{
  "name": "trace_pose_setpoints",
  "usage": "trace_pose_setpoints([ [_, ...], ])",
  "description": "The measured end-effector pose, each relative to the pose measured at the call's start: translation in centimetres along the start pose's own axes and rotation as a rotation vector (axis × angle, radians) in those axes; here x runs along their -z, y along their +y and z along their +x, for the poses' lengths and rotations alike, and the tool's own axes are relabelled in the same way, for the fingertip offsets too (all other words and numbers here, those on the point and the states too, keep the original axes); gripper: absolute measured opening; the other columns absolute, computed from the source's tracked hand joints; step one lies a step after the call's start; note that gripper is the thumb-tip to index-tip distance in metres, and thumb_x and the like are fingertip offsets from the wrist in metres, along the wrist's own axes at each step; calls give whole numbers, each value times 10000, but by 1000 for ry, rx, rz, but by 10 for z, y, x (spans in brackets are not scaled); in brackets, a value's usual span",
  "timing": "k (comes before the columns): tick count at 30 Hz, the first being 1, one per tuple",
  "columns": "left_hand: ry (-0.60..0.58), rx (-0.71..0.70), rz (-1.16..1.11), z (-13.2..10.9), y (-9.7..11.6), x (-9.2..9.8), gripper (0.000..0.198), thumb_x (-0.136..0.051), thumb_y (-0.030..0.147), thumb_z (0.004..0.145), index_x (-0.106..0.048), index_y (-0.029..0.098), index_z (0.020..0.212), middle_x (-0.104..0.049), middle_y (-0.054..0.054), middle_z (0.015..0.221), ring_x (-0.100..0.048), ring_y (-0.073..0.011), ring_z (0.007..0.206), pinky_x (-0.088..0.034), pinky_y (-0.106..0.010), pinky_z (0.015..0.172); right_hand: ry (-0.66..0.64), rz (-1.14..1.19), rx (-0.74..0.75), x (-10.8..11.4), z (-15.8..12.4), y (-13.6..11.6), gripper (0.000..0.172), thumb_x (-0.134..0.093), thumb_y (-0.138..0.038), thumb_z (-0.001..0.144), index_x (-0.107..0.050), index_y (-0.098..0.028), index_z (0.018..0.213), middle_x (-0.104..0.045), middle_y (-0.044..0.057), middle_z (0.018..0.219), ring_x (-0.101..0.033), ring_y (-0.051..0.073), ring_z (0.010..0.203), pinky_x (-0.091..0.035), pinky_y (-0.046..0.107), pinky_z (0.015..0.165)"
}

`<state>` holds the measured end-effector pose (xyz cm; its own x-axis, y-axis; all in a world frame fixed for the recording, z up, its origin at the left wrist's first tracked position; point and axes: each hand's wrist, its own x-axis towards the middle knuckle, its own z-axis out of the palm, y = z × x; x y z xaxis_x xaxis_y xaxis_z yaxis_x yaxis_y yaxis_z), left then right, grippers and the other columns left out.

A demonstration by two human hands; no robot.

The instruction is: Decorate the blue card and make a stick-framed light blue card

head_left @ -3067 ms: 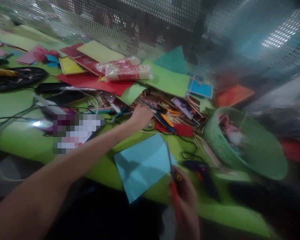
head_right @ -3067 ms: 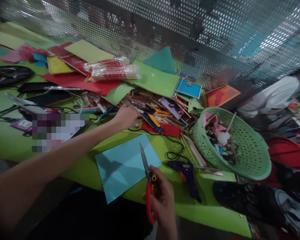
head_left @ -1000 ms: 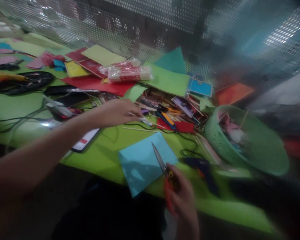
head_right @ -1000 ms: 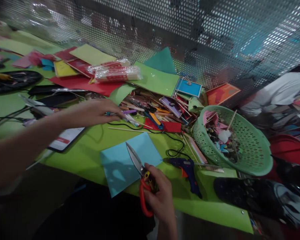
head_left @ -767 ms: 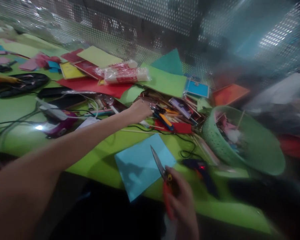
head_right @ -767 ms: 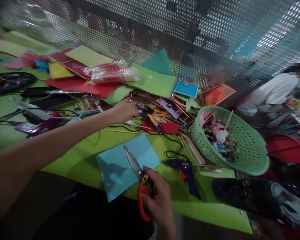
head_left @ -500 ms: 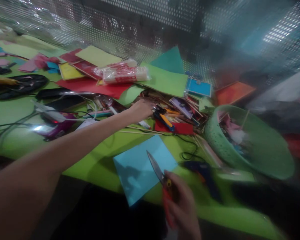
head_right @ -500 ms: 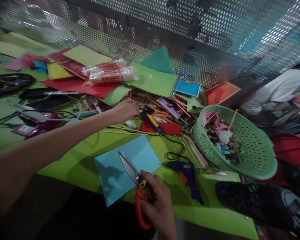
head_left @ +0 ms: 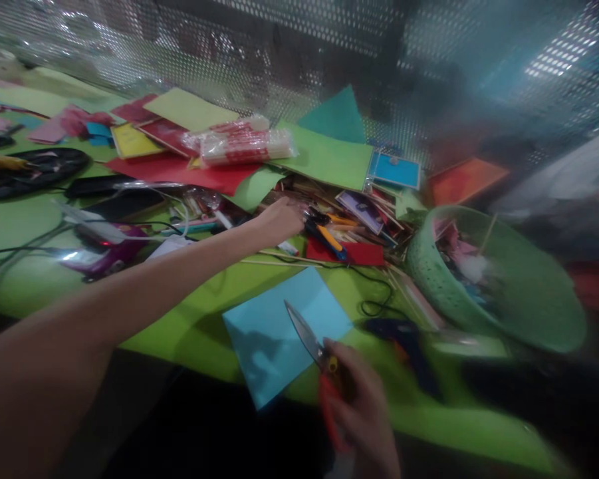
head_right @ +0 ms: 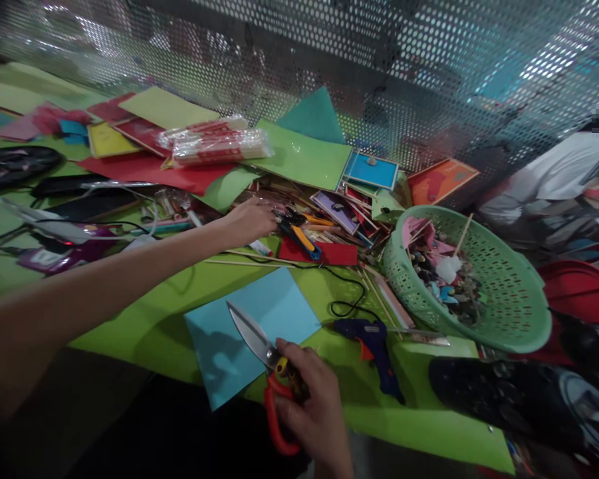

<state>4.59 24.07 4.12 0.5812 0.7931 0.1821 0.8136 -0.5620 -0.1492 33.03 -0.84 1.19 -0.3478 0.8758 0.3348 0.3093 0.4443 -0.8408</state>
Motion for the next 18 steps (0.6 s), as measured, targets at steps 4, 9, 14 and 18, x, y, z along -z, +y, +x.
trace_pose_setpoints([
  [4,-70,-28,65,7,7,2,248,-603,47,872,-758,213,771,-815,-89,891,-708,-241,992,-413,-385,942,-12,10,-46,0,-3,2,568,-727,-241,858,-681,-332,1417,-803,23,1212,-765,221,950,-604,268,822],
  [9,-134,-60,105,20,17,4,277,-602,-14,826,-761,204,763,-824,-104,898,-717,-263,1019,-431,-384,916,12,38,-57,-1,-3,3,560,-721,-256,866,-681,-352,1417,-803,16,1207,-762,211,944,-599,265,825],
  [14,-151,-52,94,20,25,9,256,-599,-1,845,-769,185,805,-827,-115,959,-717,-238,1007,-432,-360,934,28,79,-73,-2,-2,0,555,-725,-246,855,-694,-333,1402,-797,25,1247,-764,230,1026,-606,295,888],
  [18,-119,1,73,6,22,37,218,-565,59,897,-766,131,943,-809,-150,1058,-692,-247,1063,-435,-359,914,15,68,-92,-3,-4,1,556,-739,-231,844,-702,-311,1393,-792,42,1276,-763,245,1083,-609,317,933],
])
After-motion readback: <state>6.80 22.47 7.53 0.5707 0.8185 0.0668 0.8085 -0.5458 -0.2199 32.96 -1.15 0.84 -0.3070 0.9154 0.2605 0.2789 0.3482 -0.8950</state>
